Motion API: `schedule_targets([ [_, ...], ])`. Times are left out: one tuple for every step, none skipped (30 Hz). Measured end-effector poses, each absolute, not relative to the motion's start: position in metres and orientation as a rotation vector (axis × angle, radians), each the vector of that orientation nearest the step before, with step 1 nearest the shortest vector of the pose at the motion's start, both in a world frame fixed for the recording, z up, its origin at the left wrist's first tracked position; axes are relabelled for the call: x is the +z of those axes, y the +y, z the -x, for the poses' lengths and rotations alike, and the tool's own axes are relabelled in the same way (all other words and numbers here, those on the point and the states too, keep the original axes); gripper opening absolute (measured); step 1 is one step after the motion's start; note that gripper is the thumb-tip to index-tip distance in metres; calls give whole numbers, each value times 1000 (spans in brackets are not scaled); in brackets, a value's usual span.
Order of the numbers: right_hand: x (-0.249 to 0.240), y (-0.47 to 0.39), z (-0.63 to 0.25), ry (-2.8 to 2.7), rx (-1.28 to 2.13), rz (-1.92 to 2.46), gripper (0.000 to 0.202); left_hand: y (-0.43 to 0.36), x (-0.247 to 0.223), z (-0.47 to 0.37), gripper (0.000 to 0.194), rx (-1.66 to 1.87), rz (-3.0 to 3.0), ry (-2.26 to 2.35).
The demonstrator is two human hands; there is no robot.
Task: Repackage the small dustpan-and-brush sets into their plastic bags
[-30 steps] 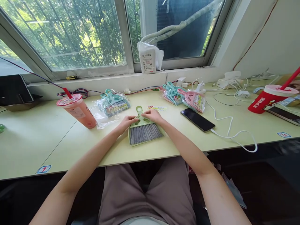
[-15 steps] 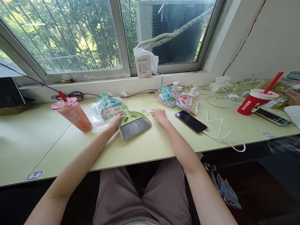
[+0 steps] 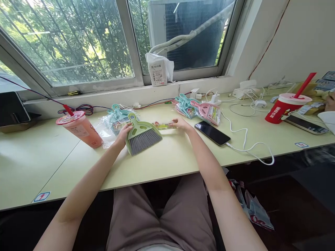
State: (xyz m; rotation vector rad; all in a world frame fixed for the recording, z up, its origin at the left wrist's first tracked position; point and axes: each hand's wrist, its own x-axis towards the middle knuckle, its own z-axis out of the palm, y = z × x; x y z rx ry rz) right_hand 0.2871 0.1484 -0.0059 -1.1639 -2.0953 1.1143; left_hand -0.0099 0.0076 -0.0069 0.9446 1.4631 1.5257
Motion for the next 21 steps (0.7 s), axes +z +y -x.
schedule_targets([
  [-2, 145, -287, -1998, 1169, 1050, 47, 9, -8, 11, 42, 1535, -946, 1454],
  [2, 140, -287, -1936, 1214, 956, 52, 10, -9, 11, 40, 1543, -940, 1452],
  [6, 135, -286, -1920, 1262, 884, 55, 11, -9, 11, 40, 1544, -930, 1456],
  [10, 130, -284, -1950, 1325, 830, 55, 11, -10, 11, 41, 1538, -920, 1464],
  [13, 124, -282, -2018, 1405, 782, 55, 11, -10, 11, 43, 1528, -916, 1473],
  [15, 117, -278, -2106, 1490, 732, 54, 10, -10, 10, 46, 1514, -919, 1478],
  [16, 112, -273, -2192, 1563, 681, 52, 9, -9, 9, 49, 1498, -929, 1472],
  [15, 106, -267, -2259, 1612, 635, 51, 8, -9, 8, 51, 1480, -945, 1457],
  [13, 101, -261, -2297, 1632, 604, 50, 6, -8, 7, 53, 1458, -964, 1434],
  [11, 97, -255, -2307, 1622, 590, 49, 4, -7, 6, 55, 1430, -984, 1410],
  [9, 94, -249, -2293, 1592, 596, 48, 2, -7, 5, 58, 1395, -1002, 1388],
  [8, 90, -244, -2272, 1562, 605, 47, 1, -7, 5, 61, 1356, -1019, 1371],
  [8, 87, -241, -2260, 1550, 603, 47, -1, -7, 4, 65, 1319, -1036, 1361],
  [9, 85, -239, -2268, 1563, 577, 48, -1, -8, 4, 68, 1289, -1052, 1352],
  [11, 82, -238, -2293, 1602, 526, 49, -2, -10, 4, 70, 1269, -1068, 1341],
  [14, 79, -239, -2330, 1660, 455, 49, -1, -12, 5, 72, 1259, -1082, 1329],
  [17, 77, -241, -2370, 1725, 376, 50, -1, -14, 5, 72, 1255, -1095, 1318],
  [20, 76, -243, -2404, 1779, 308, 51, 0, -16, 6, 72, 1255, -1105, 1313],
  [22, 75, -244, -2427, 1809, 268, 51, 2, -18, 6, 72, 1257, -1114, 1313],
  [23, 74, -245, -2445, 1811, 262, 50, 2, -20, 6, 69, 1265, -1132, 1314],
  [23, 75, -245, -2460, 1781, 294, 49, 3, -21, 6, 65, 1277, -1148, 1302],
])
